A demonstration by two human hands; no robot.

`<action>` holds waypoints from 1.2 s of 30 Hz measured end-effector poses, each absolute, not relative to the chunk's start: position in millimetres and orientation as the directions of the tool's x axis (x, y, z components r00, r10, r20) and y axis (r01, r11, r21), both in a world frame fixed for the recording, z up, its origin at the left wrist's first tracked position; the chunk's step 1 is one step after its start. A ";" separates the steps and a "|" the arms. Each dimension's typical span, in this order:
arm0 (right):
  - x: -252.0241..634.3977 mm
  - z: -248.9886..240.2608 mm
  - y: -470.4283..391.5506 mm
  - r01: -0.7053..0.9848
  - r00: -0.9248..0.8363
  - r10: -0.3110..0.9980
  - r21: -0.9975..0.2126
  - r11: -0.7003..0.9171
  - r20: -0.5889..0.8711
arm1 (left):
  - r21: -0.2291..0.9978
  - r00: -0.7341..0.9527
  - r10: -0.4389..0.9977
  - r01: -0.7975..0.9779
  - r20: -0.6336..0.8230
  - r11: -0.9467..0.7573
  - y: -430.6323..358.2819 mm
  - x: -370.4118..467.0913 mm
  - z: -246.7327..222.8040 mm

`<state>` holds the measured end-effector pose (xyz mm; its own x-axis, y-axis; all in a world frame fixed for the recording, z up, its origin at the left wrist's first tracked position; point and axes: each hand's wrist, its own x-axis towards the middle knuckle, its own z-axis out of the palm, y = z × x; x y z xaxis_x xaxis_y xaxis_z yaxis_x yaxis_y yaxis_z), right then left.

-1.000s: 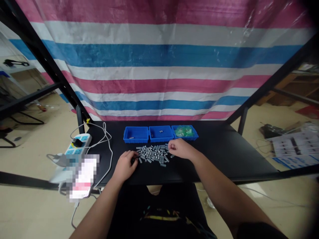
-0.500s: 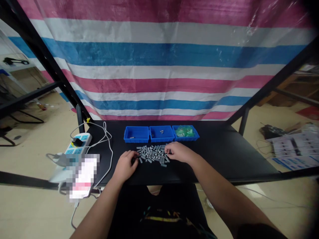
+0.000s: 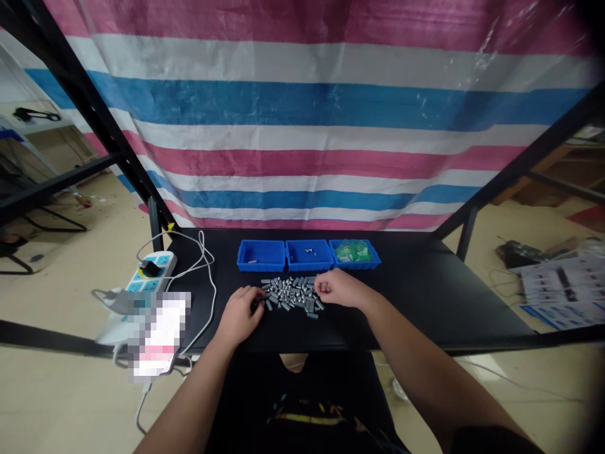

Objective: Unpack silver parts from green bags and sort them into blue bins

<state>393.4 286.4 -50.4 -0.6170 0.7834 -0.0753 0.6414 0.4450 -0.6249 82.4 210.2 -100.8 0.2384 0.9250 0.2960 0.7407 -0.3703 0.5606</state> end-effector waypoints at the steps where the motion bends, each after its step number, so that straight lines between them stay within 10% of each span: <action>1: 392.4 -50.8 288.5 0.619 -0.601 0.798 -0.660 0.426 -0.049 | 0.561 0.238 0.925 0.740 0.296 -0.370 210.4 82.3 -101.2; 7: 384.6 -48.3 298.3 0.552 -0.247 0.929 -0.748 0.369 0.276 | 0.565 0.232 0.926 0.739 0.299 -0.367 210.5 82.4 -102.0; 16: 392.6 -52.7 289.2 0.681 -0.630 0.775 -0.447 0.580 0.047 | 0.568 0.235 0.928 0.739 0.288 -0.363 210.0 83.2 -98.9; 25: 384.7 -55.9 283.5 0.707 -0.645 0.764 -0.366 0.605 0.015 | 0.569 0.230 0.928 0.738 0.292 -0.362 210.3 82.7 -101.1; 31: 387.1 -45.9 285.8 0.669 -0.653 0.756 -0.443 0.597 0.034 | 0.569 0.232 0.928 0.738 0.291 -0.363 209.6 82.7 -99.5; 36: 380.3 -42.1 293.8 0.642 -0.399 0.858 -0.569 0.514 0.324 | 0.564 0.236 0.927 0.741 0.290 -0.365 209.8 82.5 -99.7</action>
<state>380.3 293.8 -42.1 -0.3994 0.8578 0.3235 0.6424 0.5136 -0.5687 82.5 209.8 -99.7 0.2357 0.9274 0.2905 0.7410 -0.3649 0.5638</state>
